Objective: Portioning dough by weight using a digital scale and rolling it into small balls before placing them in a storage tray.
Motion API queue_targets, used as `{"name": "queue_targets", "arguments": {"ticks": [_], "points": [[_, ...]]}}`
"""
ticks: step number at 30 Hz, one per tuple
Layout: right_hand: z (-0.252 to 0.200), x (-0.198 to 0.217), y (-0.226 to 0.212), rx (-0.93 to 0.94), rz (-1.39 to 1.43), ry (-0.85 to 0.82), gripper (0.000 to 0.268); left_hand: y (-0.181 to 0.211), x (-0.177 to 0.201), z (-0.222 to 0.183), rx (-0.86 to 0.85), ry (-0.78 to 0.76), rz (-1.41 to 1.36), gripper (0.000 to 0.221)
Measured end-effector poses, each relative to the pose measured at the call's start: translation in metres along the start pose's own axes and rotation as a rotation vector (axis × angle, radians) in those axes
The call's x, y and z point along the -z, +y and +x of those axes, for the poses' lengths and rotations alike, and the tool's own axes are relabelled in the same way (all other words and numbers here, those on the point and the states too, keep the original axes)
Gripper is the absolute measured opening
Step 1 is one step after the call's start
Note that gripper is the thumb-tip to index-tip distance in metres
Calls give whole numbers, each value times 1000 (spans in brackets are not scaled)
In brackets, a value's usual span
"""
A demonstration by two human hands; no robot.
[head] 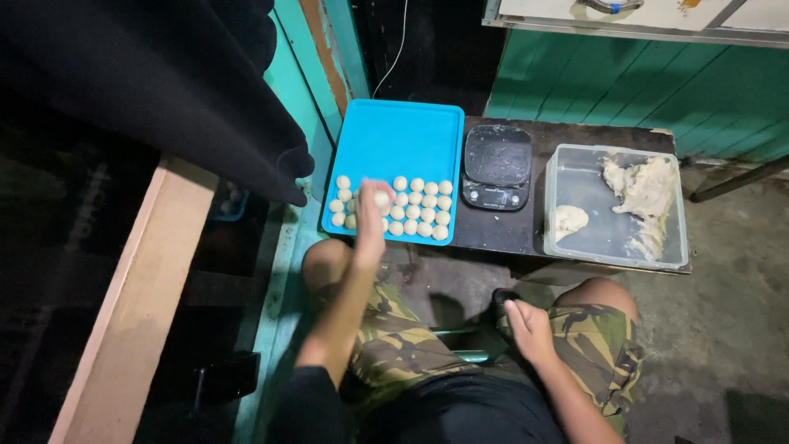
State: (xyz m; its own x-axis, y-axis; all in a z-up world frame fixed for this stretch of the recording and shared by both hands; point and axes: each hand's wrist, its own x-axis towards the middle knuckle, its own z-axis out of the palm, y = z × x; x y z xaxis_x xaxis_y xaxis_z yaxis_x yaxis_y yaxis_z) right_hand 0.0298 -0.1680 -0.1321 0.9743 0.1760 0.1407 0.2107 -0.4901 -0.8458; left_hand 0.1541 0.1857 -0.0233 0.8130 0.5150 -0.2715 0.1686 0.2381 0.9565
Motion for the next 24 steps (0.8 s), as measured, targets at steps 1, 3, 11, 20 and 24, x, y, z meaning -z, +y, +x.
{"name": "queue_targets", "arguments": {"ticks": [1, 3, 11, 20, 24], "points": [[2, -8, 30, -87, 36, -38, 46, -7, 4, 32, -130, -8, 127, 57], [9, -11, 41, -175, 71, -71, 48, -20, 6, 81, -262, -21, 253, 55], [18, 6, -1, -347, 224, 32, 10, -22, -1, 99, -271, -286, 829, 59], [14, 1, 44, -159, -101, 97, 44, -1, 0, 84, -401, -396, 800, 57], [54, 59, -58, 132, -198, 311, 24, -38, -14, 41, -893, -270, 811, 35]]}}
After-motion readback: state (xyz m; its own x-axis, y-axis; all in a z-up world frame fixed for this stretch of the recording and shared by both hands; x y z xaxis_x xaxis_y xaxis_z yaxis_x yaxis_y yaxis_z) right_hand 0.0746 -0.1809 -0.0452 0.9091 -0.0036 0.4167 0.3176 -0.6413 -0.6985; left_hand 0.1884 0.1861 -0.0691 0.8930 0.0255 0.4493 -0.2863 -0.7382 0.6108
